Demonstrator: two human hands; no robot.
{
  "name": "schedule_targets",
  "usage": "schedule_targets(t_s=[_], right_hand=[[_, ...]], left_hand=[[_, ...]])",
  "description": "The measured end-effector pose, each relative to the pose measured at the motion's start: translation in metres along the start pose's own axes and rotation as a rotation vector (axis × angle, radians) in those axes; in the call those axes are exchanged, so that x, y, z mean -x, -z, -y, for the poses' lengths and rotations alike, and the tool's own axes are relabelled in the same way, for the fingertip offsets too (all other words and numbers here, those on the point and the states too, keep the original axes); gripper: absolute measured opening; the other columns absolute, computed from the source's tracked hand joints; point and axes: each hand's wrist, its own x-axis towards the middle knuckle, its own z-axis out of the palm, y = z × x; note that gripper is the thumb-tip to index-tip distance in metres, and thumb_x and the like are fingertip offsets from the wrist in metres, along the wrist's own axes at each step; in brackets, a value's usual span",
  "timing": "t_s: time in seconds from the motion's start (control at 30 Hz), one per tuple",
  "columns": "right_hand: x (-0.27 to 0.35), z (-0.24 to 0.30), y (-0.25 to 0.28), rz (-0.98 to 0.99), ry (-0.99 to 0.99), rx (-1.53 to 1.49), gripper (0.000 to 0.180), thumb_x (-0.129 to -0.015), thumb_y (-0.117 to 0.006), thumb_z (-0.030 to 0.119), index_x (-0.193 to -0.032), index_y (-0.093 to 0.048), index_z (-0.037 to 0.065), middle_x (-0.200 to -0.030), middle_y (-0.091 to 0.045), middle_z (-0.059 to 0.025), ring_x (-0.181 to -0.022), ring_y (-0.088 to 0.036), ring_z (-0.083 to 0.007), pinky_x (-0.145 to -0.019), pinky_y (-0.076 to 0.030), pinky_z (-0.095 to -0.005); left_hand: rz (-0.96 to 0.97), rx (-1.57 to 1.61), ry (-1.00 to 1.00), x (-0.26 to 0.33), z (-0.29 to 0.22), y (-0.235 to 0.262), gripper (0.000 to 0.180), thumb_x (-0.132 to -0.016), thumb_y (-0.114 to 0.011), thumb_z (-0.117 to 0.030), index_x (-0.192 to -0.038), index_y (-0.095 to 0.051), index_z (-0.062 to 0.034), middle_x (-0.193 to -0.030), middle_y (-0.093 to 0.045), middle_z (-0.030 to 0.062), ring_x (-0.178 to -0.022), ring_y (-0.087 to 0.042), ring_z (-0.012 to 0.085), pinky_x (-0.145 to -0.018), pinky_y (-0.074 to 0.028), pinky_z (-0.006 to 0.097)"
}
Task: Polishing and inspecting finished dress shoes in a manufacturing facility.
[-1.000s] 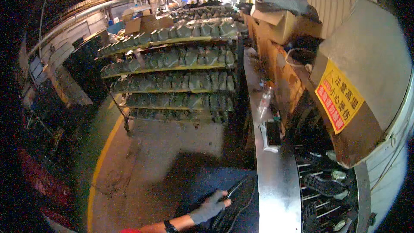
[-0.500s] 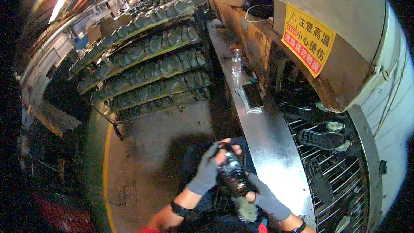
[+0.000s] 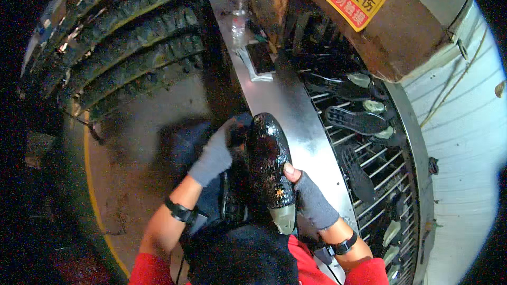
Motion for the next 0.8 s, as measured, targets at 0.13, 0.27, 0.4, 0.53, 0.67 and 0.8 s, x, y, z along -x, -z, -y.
schedule_targets(t_s=[0.13,0.27,0.4,0.53,0.67,0.8], right_hand=[[-0.005,-0.004,0.014,0.004,0.068,-0.082,0.059,-0.103,-0.062,0.052,-0.139,-0.061,0.005,-0.124,-0.073,-0.011,-0.107,-0.073,-0.0217,-0.095,-0.06,-0.0367],[-0.029,-0.017,-0.021,0.071,0.12,-0.064,0.072,-0.1,-0.061,0.062,-0.136,-0.06,0.0,-0.118,-0.074,-0.0151,-0.098,-0.076,-0.0246,-0.089,-0.064,-0.0384],[-0.05,-0.043,-0.03,0.212,-0.043,-0.076,0.074,-0.101,-0.06,0.062,-0.142,-0.056,0.0,-0.125,-0.072,-0.0171,-0.106,-0.074,-0.0261,-0.095,-0.062,-0.0409],[-0.051,-0.054,-0.025,0.264,-0.075,-0.122,0.07,-0.105,-0.054,0.06,-0.143,-0.058,0.002,-0.127,-0.072,-0.0125,-0.108,-0.073,-0.0212,-0.094,-0.061,-0.036],[-0.052,-0.051,-0.025,0.301,-0.098,-0.055,0.072,-0.102,-0.057,0.062,-0.14,-0.06,0.001,-0.123,-0.074,-0.0117,-0.105,-0.074,-0.0209,-0.093,-0.061,-0.0356],[-0.052,-0.049,-0.029,0.287,-0.095,-0.048,0.072,-0.102,-0.058,0.062,-0.138,-0.06,0.0,-0.121,-0.074,-0.0116,-0.103,-0.075,-0.0209,-0.093,-0.061,-0.0355]], left_hand=[[0.169,0.358,0.37,-0.012,-0.041,0.047,0.047,-0.099,-0.068,-0.034,-0.133,-0.068,-0.0013,-0.129,-0.07,0.0086,-0.123,-0.062,0.0191,-0.109,-0.046,0.033],[0.064,0.641,0.093,-0.007,-0.052,0.069,0.061,-0.105,-0.054,-0.039,-0.151,-0.05,-0.0002,-0.138,-0.066,0.0162,-0.124,-0.064,0.0248,-0.111,-0.049,0.038],[0.087,0.928,0.074,0.01,-0.056,0.06,0.072,-0.11,-0.042,-0.055,-0.158,-0.04,-0.0015,-0.137,-0.065,0.0184,-0.12,-0.066,0.0245,-0.107,-0.053,0.039],[0.097,0.746,0.155,0.016,-0.07,0.061,0.078,-0.109,-0.035,-0.063,-0.159,-0.04,-0.002,-0.138,-0.065,0.0178,-0.112,-0.069,0.0218,-0.1,-0.058,0.037],[0.101,0.697,0.17,0.021,-0.07,0.063,0.079,-0.11,-0.034,-0.063,-0.159,-0.04,-0.0018,-0.138,-0.066,0.0174,-0.113,-0.069,0.0218,-0.1,-0.057,0.037],[0.137,0.674,0.153,0.02,-0.067,0.061,0.08,-0.11,-0.031,-0.064,-0.159,-0.04,-0.0013,-0.138,-0.066,0.0165,-0.113,-0.069,0.0219,-0.1,-0.057,0.036]])
